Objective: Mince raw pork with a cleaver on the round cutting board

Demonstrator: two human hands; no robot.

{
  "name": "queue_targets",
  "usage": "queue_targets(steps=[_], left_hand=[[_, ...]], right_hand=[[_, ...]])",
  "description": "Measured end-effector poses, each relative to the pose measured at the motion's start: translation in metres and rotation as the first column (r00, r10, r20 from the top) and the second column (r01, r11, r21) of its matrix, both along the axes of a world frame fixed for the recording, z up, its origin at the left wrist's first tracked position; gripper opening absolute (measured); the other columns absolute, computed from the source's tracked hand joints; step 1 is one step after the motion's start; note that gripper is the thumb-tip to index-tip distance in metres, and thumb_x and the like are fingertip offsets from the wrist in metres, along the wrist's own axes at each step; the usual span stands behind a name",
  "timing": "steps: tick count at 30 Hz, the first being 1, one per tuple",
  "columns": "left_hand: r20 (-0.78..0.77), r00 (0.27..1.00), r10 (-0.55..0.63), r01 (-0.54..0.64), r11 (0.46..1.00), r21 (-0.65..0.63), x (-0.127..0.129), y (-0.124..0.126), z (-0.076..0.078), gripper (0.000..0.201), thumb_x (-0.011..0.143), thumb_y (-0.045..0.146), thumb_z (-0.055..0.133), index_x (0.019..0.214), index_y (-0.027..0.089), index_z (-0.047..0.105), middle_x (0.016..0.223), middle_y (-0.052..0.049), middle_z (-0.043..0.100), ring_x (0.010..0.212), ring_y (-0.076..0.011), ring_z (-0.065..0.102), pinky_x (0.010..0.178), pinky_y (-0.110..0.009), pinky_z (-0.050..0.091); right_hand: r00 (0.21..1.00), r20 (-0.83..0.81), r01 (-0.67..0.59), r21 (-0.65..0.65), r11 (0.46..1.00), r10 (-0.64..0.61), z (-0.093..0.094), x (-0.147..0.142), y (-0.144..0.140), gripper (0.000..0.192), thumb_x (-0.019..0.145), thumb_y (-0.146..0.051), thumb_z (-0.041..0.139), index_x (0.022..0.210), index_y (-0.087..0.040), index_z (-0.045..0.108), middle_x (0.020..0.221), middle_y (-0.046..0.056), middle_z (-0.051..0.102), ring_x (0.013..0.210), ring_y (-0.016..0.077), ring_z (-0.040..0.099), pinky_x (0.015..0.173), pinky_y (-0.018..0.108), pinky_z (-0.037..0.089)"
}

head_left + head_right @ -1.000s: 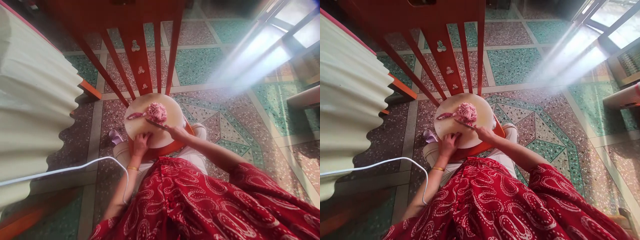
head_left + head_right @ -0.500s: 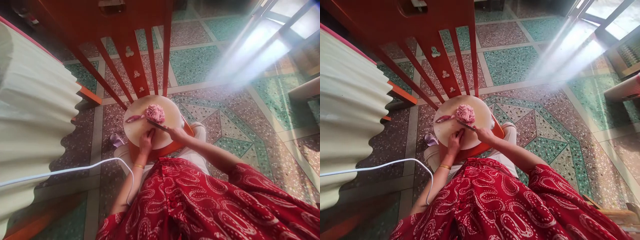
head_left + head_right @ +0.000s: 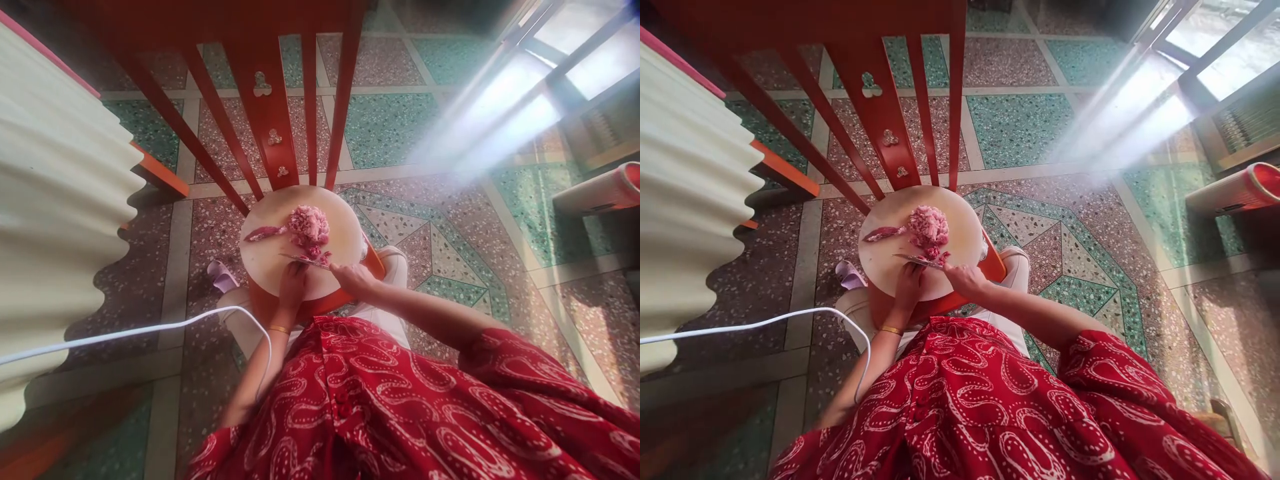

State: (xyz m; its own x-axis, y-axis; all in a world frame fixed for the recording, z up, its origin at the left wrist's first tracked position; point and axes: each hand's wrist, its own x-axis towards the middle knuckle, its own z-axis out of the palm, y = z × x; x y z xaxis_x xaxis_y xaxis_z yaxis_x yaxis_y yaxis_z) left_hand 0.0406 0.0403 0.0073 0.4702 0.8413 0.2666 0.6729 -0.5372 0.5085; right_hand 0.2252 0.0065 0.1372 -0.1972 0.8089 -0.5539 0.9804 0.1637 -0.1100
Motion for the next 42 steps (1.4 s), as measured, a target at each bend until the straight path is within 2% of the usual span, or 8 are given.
queue_targets(steps=[9, 12, 16, 19, 22, 29, 36, 42], left_hand=[[0.067, 0.998, 0.000, 0.000, 1.000, -0.006, 0.002, 0.001, 0.006, 0.028, 0.089, 0.018, 0.042, 0.111, 0.020, 0.059, 0.108, -0.008, 0.060, 0.103, -0.0224, 0.053, 0.093, -0.039, 0.043], [0.074, 0.997, -0.003, 0.003, 1.000, -0.003, 0.000, 0.000, 0.007, 0.028, 0.089, 0.017, 0.041, 0.110, 0.018, 0.060, 0.108, -0.010, 0.060, 0.103, -0.0229, 0.052, 0.093, -0.039, 0.043], [0.068, 0.998, -0.009, 0.011, 1.000, -0.023, -0.002, -0.001, 0.004, 0.033, 0.090, 0.014, 0.035, 0.111, 0.018, 0.059, 0.112, -0.010, 0.059, 0.106, -0.0226, 0.050, 0.093, -0.039, 0.043], [0.057, 0.998, -0.003, 0.004, 1.000, -0.017, -0.001, -0.001, 0.002, 0.032, 0.091, 0.015, 0.035, 0.113, 0.017, 0.058, 0.113, -0.010, 0.059, 0.105, -0.0224, 0.051, 0.093, -0.039, 0.042], [0.063, 0.998, 0.019, -0.020, 1.000, 0.008, 0.001, 0.000, 0.000, 0.030, 0.091, 0.018, 0.038, 0.116, 0.014, 0.054, 0.112, -0.012, 0.059, 0.104, -0.0225, 0.051, 0.093, -0.039, 0.042], [0.036, 0.998, 0.047, -0.047, 0.999, 0.003, 0.001, 0.000, -0.002, 0.028, 0.091, 0.020, 0.040, 0.111, 0.015, 0.059, 0.106, -0.012, 0.061, 0.103, -0.0238, 0.053, 0.092, -0.041, 0.044], [0.043, 0.999, 0.032, -0.033, 0.999, 0.030, 0.001, 0.000, -0.002, 0.030, 0.090, 0.019, 0.041, 0.116, 0.018, 0.057, 0.114, -0.010, 0.060, 0.114, -0.0251, 0.050, 0.099, -0.045, 0.040], [0.063, 0.998, 0.023, -0.025, 0.999, 0.026, -0.003, 0.000, -0.007, 0.031, 0.089, 0.018, 0.040, 0.114, 0.020, 0.059, 0.111, -0.009, 0.061, 0.109, -0.0246, 0.052, 0.095, -0.042, 0.043]], right_hand=[[0.993, -0.119, 0.007, 0.077, 0.997, 0.002, -0.019, -0.040, 0.039, 0.027, 0.090, -0.016, 0.032, 0.114, -0.019, 0.045, 0.092, 0.012, 0.066, 0.084, 0.0235, 0.065, 0.068, 0.032, 0.048], [0.994, -0.104, 0.016, 0.058, 0.998, -0.010, -0.021, -0.027, 0.031, 0.031, 0.090, -0.016, 0.033, 0.119, -0.019, 0.043, 0.090, 0.011, 0.066, 0.082, 0.0228, 0.065, 0.066, 0.030, 0.048], [1.000, -0.002, 0.028, -0.022, 0.999, -0.028, -0.020, 0.010, 0.010, 0.033, 0.090, -0.019, 0.035, 0.122, -0.019, 0.042, 0.084, 0.010, 0.066, 0.075, 0.0239, 0.066, 0.060, 0.029, 0.047], [0.999, 0.034, 0.040, 0.008, 0.999, -0.041, -0.017, 0.021, 0.008, 0.032, 0.092, -0.020, 0.031, 0.122, -0.019, 0.044, 0.083, 0.010, 0.066, 0.075, 0.0241, 0.066, 0.059, 0.029, 0.047], [0.999, 0.015, 0.040, 0.045, 0.998, -0.041, -0.013, 0.015, 0.009, 0.035, 0.093, -0.022, 0.029, 0.126, -0.019, 0.040, 0.081, 0.011, 0.066, 0.075, 0.0237, 0.066, 0.061, 0.029, 0.046], [1.000, -0.003, -0.010, -0.017, 1.000, 0.010, -0.004, 0.009, -0.001, 0.034, 0.091, -0.017, 0.032, 0.124, -0.021, 0.042, 0.083, 0.011, 0.067, 0.076, 0.0232, 0.066, 0.062, 0.030, 0.048], [0.996, -0.073, -0.039, 0.031, 0.999, 0.042, -0.007, -0.032, 0.030, 0.032, 0.093, -0.016, 0.029, 0.121, -0.018, 0.043, 0.088, 0.012, 0.067, 0.081, 0.0223, 0.066, 0.065, 0.030, 0.050], [1.000, 0.004, 0.028, -0.018, 0.999, -0.028, -0.010, -0.005, 0.003, 0.032, 0.093, -0.015, 0.030, 0.121, -0.017, 0.043, 0.086, 0.013, 0.067, 0.079, 0.0222, 0.067, 0.065, 0.031, 0.050]])
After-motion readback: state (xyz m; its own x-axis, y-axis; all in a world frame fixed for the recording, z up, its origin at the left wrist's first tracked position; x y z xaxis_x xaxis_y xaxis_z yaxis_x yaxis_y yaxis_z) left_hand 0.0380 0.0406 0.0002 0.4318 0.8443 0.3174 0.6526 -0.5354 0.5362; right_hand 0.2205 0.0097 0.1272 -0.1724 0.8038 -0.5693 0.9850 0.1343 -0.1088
